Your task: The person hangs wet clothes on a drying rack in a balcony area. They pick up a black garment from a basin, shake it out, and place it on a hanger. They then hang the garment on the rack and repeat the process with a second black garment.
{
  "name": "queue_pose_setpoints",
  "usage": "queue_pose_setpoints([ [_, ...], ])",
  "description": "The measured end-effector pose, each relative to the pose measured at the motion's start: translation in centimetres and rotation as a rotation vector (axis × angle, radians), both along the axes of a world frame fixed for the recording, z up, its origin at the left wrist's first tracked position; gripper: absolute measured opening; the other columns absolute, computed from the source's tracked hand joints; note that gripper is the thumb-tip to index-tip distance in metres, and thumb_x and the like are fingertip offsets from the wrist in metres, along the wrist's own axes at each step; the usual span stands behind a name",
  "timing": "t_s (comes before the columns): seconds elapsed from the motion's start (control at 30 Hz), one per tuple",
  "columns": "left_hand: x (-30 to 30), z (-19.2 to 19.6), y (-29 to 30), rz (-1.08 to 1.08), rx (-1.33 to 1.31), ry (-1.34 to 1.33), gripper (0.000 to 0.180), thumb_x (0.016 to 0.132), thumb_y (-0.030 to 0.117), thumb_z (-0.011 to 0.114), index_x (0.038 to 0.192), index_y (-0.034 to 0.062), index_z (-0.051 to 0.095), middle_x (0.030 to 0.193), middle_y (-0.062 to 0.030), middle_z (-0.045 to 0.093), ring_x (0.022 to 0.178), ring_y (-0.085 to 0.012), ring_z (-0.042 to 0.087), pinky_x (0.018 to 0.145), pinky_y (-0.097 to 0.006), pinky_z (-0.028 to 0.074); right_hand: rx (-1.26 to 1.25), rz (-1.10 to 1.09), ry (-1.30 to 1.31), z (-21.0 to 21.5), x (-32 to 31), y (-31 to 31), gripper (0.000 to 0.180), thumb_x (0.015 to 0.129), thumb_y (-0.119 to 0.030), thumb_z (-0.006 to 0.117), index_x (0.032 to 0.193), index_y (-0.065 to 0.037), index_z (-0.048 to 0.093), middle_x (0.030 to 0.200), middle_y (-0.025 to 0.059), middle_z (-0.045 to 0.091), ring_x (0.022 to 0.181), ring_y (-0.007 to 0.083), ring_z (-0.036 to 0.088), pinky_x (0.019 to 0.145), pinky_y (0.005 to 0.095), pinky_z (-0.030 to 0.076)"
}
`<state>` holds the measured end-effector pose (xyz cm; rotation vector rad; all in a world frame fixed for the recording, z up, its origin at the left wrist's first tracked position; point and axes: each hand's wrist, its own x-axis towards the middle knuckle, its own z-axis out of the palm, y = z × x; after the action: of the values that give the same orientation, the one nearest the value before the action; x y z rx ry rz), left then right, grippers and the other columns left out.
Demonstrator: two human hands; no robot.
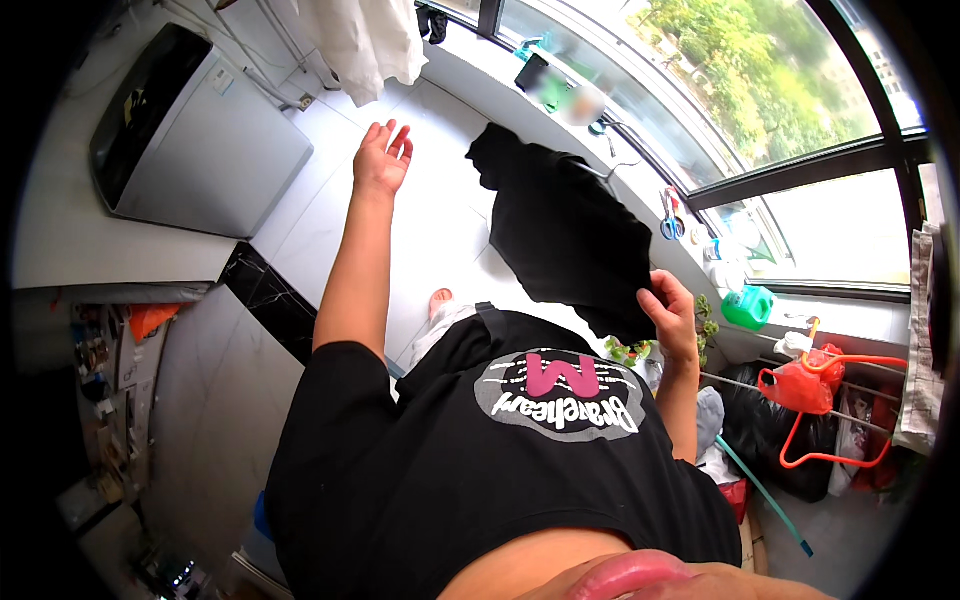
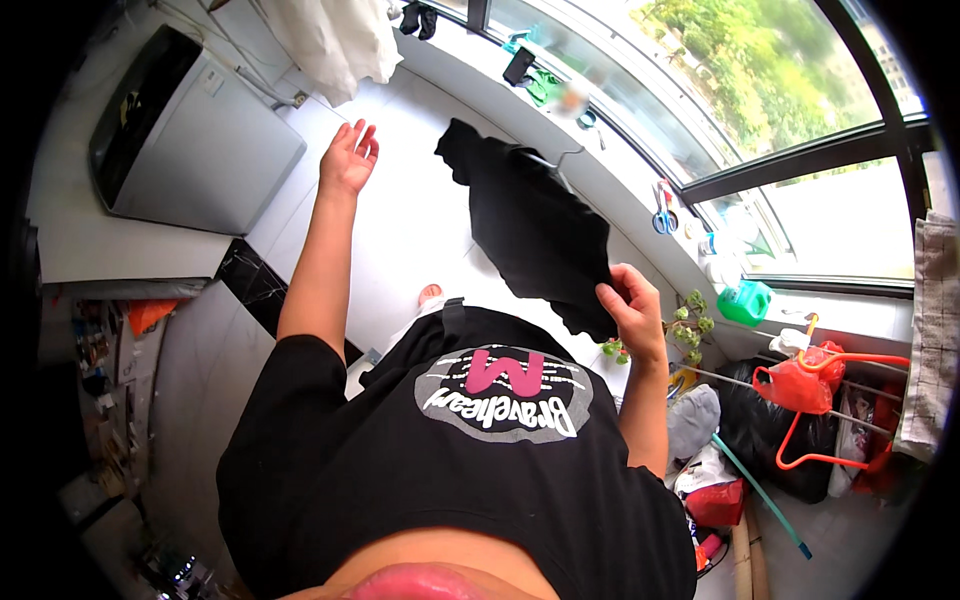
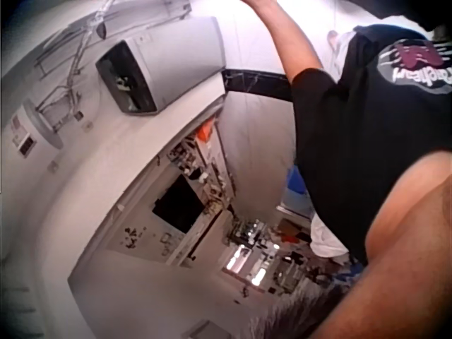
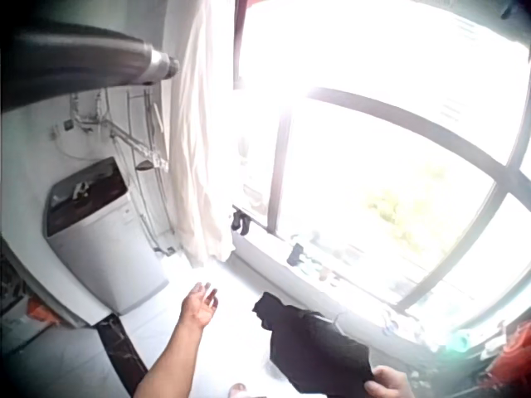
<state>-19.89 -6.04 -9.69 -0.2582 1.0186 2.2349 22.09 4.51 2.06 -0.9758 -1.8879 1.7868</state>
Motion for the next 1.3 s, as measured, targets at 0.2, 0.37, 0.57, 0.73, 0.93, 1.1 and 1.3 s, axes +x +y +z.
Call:
queue_pose_setpoints([
  [0.2, -8.6, -2.3, 3.2, -0.005, 0.18, -0.253, 0.038, 0.093, 0.012, 0.038, 0.127, -0.0006, 0.025, 0.122, -0.0151, 0.039, 0.1, -0.0279, 0.052, 0.074, -0.035, 0.045, 0.02, -0.145, 0.058, 1.7, -0.7, -1.3, 0.013, 0.083, -0.003, 0.057, 0.095, 0.0, 0.056, 0.085, -0.0023, 0.057, 0.075, 0.0036, 0.049, 0.069, 0.0168, 0.039],
  [0.37, -11.4, -2.7, 4.4, -0.044, 0.159, -0.215, 0.023, 0.09, 0.016, 0.049, 0.109, 0.0021, 0.046, 0.089, -0.0087, 0.049, 0.078, -0.0183, 0.05, 0.061, -0.029, 0.04, 0.083, -0.278, 0.063, 2.9, -2.1, -2.5, 0.014, 0.082, -0.004, 0.058, 0.095, 0.001, 0.056, 0.084, -0.0019, 0.057, 0.075, 0.0043, 0.049, 0.07, 0.0172, 0.038],
  [0.57, -9.0, -3.5, 1.3, 0.058, -0.009, -0.202, 0.03, 0.085, 0.021, 0.06, 0.109, 0.0057, 0.049, 0.092, -0.0048, 0.048, 0.08, -0.0165, 0.047, 0.066, -0.03, 0.038, 0.09, -0.457, 0.087, 3.1, -2.9, -3.4, 0.018, 0.082, -0.004, 0.057, 0.099, 0.002, 0.057, 0.086, -0.0004, 0.058, 0.076, 0.0042, 0.051, 0.07, 0.0156, 0.039],
  [0.73, -8.3, -4.0, -3.4, 0.019, 0.173, -0.018, 0.063, 0.077, 0.047, 0.061, 0.127, 0.0144, 0.039, 0.13, -0.0019, 0.041, 0.12, -0.0232, 0.038, 0.097, -0.042, 0.035, 0.107, -0.536, 0.076, 3.5, -3.2, -3.1, 0.017, 0.083, -0.005, 0.056, 0.099, 0.001, 0.056, 0.087, 0.0007, 0.059, 0.078, 0.0057, 0.053, 0.075, 0.0172, 0.04],
  [0.93, -7.4, -2.1, -6.1, -0.074, 0.262, -0.172, 0.086, 0.071, 0.07, 0.049, 0.136, 0.0179, 0.029, 0.141, -0.0023, 0.028, 0.129, -0.0236, 0.024, 0.103, -0.048, 0.025, 0.073, -0.571, 0.118, 3.5, -2.9, -2.1, 0.017, 0.083, -0.003, 0.056, 0.099, 0.001, 0.056, 0.088, 0.0017, 0.06, 0.079, 0.0075, 0.055, 0.076, 0.0192, 0.043],
  [1.1, -7.3, -0.8, -6.5, -0.049, 0.414, 0.057, 0.092, 0.066, 0.072, 0.05, 0.138, 0.0216, 0.024, 0.144, -0.0004, 0.023, 0.132, -0.0241, 0.019, 0.105, -0.052, 0.015, 0.077, -0.577, 0.126, 6.0, -4.0, -2.3, 0.021, 0.077, -0.008, 0.056, 0.097, -0.001, 0.057, 0.087, 0.0006, 0.06, 0.075, 0.0073, 0.056, 0.073, 0.0184, 0.043],
  [1.3, -6.8, -4.0, -6.6, 0.16, 0.534, -0.138, 0.059, 0.08, 0.056, 0.051, 0.126, 0.0199, 0.042, 0.131, -0.002, 0.043, 0.118, -0.0226, 0.039, 0.098, -0.052, 0.03, -0.051, -0.548, 0.385, 10.6, -4.9, 0.1, 0.055, 0.055, -0.018, 0.056, 0.105, 0.006, 0.053, 0.097, 0.0114, 0.061, 0.087, 0.0197, 0.059, 0.083, 0.0256, 0.045],
])
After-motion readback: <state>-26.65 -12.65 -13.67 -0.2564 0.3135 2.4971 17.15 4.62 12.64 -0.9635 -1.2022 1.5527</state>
